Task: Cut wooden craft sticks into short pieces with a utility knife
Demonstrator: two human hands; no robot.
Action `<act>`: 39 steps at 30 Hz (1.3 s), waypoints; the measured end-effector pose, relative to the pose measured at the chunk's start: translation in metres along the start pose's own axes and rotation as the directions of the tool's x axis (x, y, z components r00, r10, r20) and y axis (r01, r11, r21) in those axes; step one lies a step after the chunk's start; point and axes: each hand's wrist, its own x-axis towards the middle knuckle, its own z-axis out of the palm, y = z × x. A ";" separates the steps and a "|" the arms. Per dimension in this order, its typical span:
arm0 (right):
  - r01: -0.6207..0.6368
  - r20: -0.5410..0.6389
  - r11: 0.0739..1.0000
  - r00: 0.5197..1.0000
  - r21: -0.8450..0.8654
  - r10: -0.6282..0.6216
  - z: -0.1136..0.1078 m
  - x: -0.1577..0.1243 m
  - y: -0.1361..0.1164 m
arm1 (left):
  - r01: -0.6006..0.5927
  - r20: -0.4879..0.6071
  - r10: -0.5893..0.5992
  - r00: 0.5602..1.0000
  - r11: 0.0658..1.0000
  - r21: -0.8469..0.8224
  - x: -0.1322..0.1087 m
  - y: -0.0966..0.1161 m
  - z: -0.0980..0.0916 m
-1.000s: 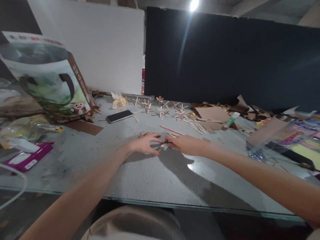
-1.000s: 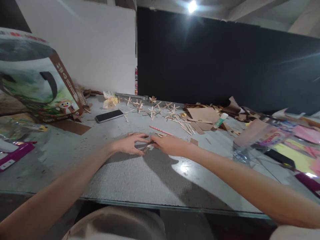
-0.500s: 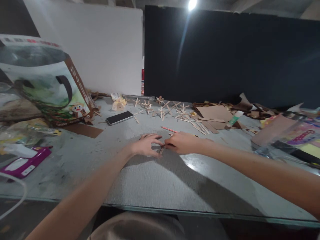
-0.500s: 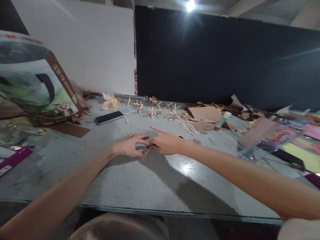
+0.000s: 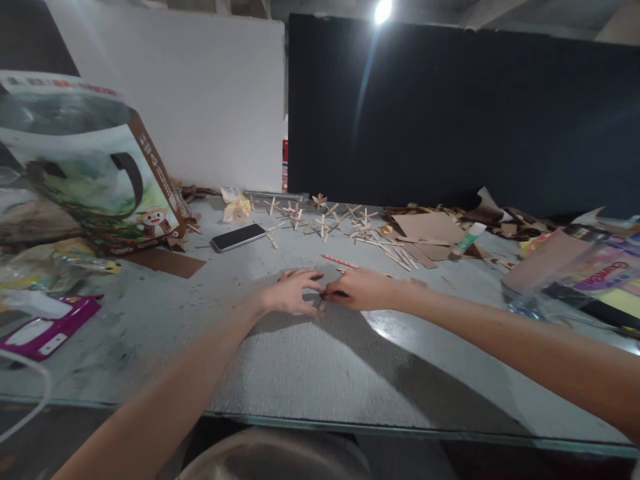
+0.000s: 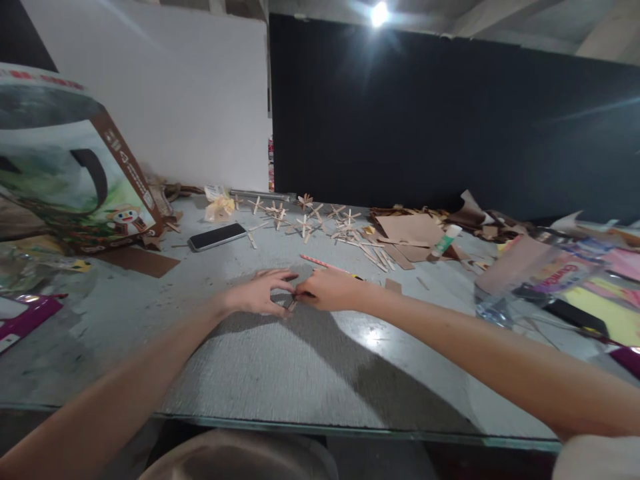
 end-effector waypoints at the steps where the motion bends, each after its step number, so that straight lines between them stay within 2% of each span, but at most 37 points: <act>1: 0.000 0.001 1.000 1.000 0.003 0.000 0.000 0.000 0.000 | -0.003 -0.003 0.003 1.000 1.000 -0.001 0.000 -0.001 0.000; 8: -0.009 0.010 0.999 1.000 0.036 0.009 -0.002 -0.001 0.000 | -0.029 -0.023 0.029 0.999 0.999 -0.016 0.001 -0.003 0.000; 14: -0.029 0.067 0.998 0.997 0.054 0.026 -0.007 0.000 -0.003 | 0.046 0.078 -0.053 0.995 0.994 0.097 -0.001 0.008 -0.005; 18: -0.048 0.087 0.996 0.995 0.070 0.042 -0.009 0.001 -0.004 | 0.050 0.096 -0.062 0.993 0.990 0.128 -0.001 0.010 -0.006; 39: -0.051 0.104 0.991 0.994 0.127 0.037 -0.009 0.003 0.000 | 0.039 0.076 -0.046 0.996 0.995 0.093 0.000 0.005 -0.003</act>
